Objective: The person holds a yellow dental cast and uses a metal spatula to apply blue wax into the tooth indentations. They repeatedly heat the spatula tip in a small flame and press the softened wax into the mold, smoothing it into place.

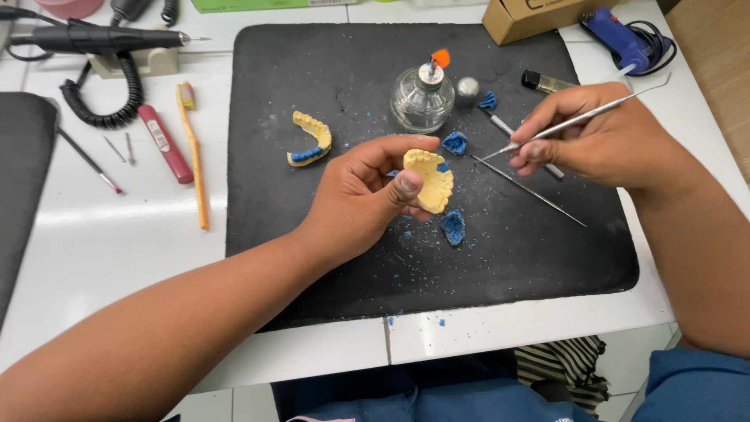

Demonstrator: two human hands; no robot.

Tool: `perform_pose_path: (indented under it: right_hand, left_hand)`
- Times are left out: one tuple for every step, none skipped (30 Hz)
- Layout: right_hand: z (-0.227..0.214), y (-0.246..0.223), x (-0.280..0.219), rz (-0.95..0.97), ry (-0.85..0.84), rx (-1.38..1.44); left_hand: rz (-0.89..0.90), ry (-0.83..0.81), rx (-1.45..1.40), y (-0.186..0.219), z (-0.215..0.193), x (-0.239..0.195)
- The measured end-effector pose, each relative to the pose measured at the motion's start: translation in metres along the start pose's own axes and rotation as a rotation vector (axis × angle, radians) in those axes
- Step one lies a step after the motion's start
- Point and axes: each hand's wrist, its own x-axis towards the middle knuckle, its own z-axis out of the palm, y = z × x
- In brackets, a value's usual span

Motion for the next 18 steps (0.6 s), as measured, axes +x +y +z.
perform_pose_path:
  right_hand:
    - [-0.001,-0.004,0.001,-0.011,0.036,0.032]
    - [-0.003,-0.008,0.003,-0.082,0.037,0.084]
    - [-0.004,-0.011,0.007,-0.152,0.038,0.137]
    - [-0.005,-0.015,0.012,-0.221,0.039,0.191]
    - [-0.005,-0.017,0.019,-0.216,0.076,0.261]
    - [-0.003,-0.016,0.025,-0.208,0.118,0.336]
    - [-0.002,-0.015,0.031,-0.2,0.161,0.412]
    - [0.001,-0.011,0.036,-0.215,0.198,0.455]
    - [0.005,-0.006,0.04,-0.23,0.235,0.497]
    - [0.009,-0.001,0.043,-0.247,0.271,0.539]
    - [0.014,0.005,0.044,-0.235,0.292,0.57]
    - [0.018,0.009,0.046,-0.225,0.308,0.602]
    - [0.02,0.013,0.048,-0.216,0.325,0.633]
    - [0.023,0.017,0.049,-0.201,0.317,0.656]
    - [0.025,0.021,0.051,-0.186,0.309,0.68]
    - [0.027,0.024,0.052,-0.172,0.304,0.701]
    - [0.029,0.026,0.053,-0.167,0.302,0.708]
    - [0.03,0.028,0.054,-0.162,0.302,0.713]
  left_hand:
    - [-0.028,-0.003,0.0,0.004,-0.001,0.0]
    - [-0.051,0.001,-0.007,0.005,0.0,0.0]
    - [-0.074,0.004,-0.014,0.007,0.001,-0.001]
    - [-0.088,0.009,0.002,0.009,0.001,-0.001]
    - [-0.102,0.014,0.017,0.01,0.001,-0.001]
    - [-0.123,0.014,0.034,0.011,0.002,-0.001]
    - [-0.124,0.013,0.032,0.012,0.001,0.0]
    - [-0.133,0.011,0.027,0.012,0.001,0.0]
    - [-0.141,0.009,0.022,0.012,0.0,0.0]
    - [-0.15,0.007,0.016,0.012,0.0,0.0]
    - [-0.159,0.004,0.009,0.011,0.0,0.0]
    - [-0.166,0.005,0.005,0.011,-0.001,0.001]
    - [-0.179,0.0,-0.015,0.011,-0.002,0.001]
    - [-0.193,-0.005,-0.032,0.011,-0.001,0.0]
    - [-0.206,-0.01,-0.05,0.011,-0.001,-0.001]
    - [-0.205,-0.017,-0.067,0.011,-0.001,0.0]
    - [-0.203,-0.024,-0.083,0.012,-0.001,-0.001]
    - [-0.198,-0.033,-0.101,0.012,-0.001,0.0]
